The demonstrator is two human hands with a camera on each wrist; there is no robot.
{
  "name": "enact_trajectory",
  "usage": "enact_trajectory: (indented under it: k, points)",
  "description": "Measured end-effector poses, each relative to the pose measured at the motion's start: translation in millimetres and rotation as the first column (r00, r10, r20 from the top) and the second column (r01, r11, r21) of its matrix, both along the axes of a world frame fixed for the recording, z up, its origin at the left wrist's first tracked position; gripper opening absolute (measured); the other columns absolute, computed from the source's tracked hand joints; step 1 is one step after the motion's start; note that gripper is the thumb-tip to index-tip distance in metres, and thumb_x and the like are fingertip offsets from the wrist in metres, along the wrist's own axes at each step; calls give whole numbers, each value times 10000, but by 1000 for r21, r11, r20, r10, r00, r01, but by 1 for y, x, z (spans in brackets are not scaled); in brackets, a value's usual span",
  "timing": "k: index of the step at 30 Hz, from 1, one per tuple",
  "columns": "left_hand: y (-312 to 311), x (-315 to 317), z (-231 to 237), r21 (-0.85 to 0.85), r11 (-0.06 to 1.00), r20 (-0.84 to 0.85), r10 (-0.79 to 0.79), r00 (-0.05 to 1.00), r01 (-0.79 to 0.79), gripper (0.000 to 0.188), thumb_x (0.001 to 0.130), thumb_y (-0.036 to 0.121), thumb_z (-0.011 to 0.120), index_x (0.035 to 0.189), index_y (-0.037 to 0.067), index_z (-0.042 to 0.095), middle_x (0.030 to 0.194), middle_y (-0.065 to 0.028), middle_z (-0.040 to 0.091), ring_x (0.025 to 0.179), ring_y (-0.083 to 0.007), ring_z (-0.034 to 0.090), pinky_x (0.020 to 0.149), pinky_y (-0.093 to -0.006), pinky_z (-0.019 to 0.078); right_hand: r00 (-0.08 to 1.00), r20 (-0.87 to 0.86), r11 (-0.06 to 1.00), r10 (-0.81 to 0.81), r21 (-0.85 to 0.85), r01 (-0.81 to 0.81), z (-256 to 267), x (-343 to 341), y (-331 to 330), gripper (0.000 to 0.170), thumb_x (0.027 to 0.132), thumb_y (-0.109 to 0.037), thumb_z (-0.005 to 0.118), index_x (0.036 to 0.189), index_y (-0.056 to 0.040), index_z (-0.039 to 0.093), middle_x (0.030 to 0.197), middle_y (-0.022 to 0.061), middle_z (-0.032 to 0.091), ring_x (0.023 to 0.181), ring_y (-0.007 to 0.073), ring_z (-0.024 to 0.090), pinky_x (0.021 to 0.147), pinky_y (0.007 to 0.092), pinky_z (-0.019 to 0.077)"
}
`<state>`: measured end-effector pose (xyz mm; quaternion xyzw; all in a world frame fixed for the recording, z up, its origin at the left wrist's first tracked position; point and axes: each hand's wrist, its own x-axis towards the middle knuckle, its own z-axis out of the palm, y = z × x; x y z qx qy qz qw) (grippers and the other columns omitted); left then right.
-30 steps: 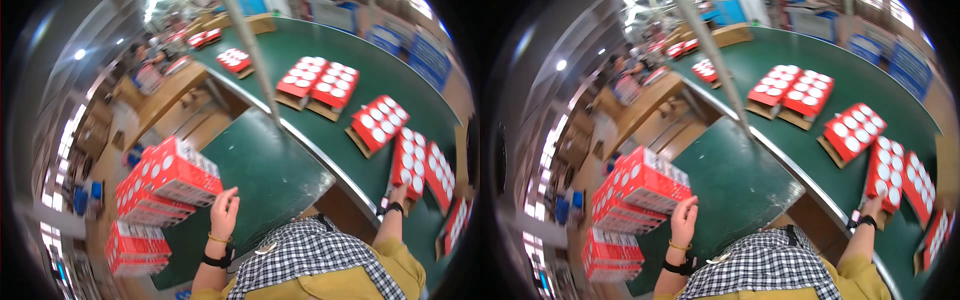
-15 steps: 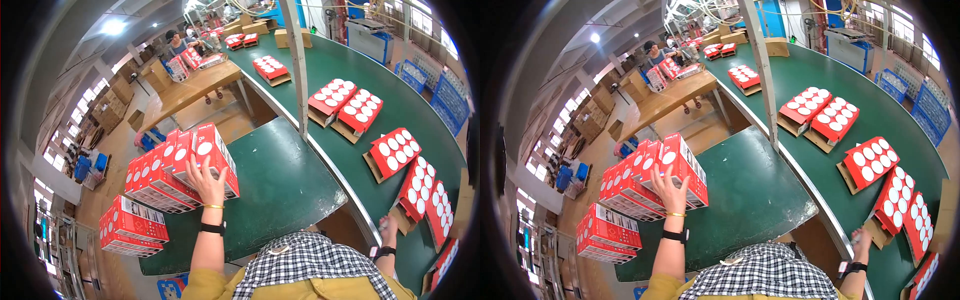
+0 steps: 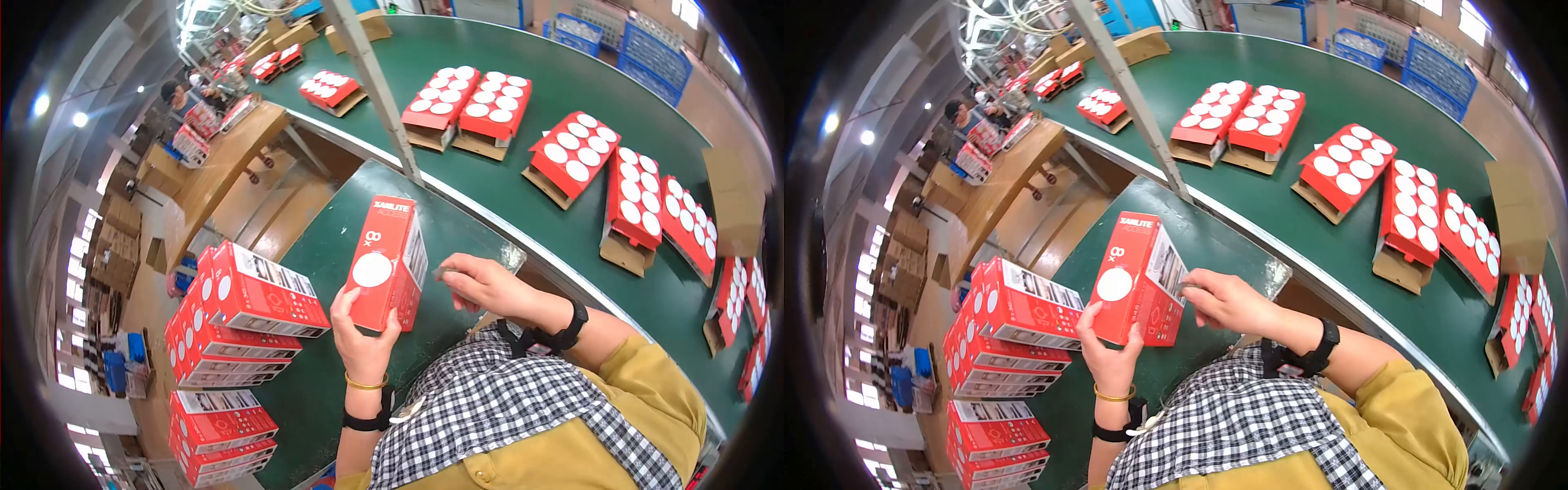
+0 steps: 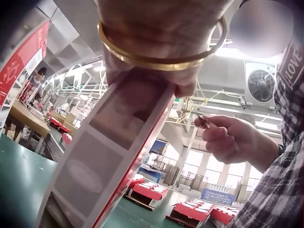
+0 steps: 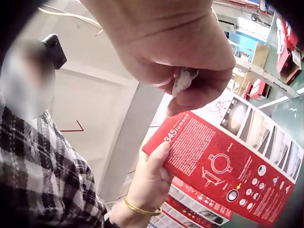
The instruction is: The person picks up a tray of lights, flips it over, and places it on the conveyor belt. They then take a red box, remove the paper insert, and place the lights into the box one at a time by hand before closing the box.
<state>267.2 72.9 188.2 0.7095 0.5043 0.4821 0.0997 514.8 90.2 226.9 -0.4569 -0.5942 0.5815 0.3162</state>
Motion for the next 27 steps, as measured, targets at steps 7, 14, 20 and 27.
enact_trajectory:
  k: [7, 14, 20, 27]
  points:
    - [-6, 11, 7, 8, 999, -72, -31, 997, 32, 681, 685, 68, 817, 1264, 59, 460, 1277, -191, 509, 1177, -349, 532, 985, -446, 443, 994, 43, 994, -98, 49, 95, 20, -10, 1, 278, 1029, -279, 469, 1030, -20, 569, 676, 63, 614, 574, 135, 608, 540, 302, 485]
    - [-14, 37, 12, 14, 990, -121, -139, 983, 142, 722, 661, 67, 851, 1259, 112, 449, 1324, -217, 495, 1186, -372, 536, 946, -446, 481, 982, 120, 988, -146, 74, 138, 25, 5, 0, 286, 1022, -274, 478, 977, -13, 583, 661, 91, 615, 576, 161, 618, 539, 323, 483]
    - [-12, 45, 15, 19, 985, -139, -168, 976, 173, 726, 657, 70, 855, 1258, 114, 449, 1319, -220, 498, 1179, -372, 546, 933, -445, 494, 978, 140, 987, -156, 2, 158, 24, 23, -7, 318, 1035, -315, 474, 1020, -30, 613, 653, 25, 567, 575, 96, 562, 506, 273, 440]
    - [-11, 51, 14, 30, 981, -156, -187, 970, 194, 732, 651, 70, 858, 1257, 115, 451, 1319, -221, 496, 1170, -370, 552, 921, -436, 503, 983, 102, 987, -155, -23, 158, 21, 33, -10, 322, 1039, -327, 470, 1006, -38, 609, 653, 3, 546, 573, 76, 547, 499, 251, 434]
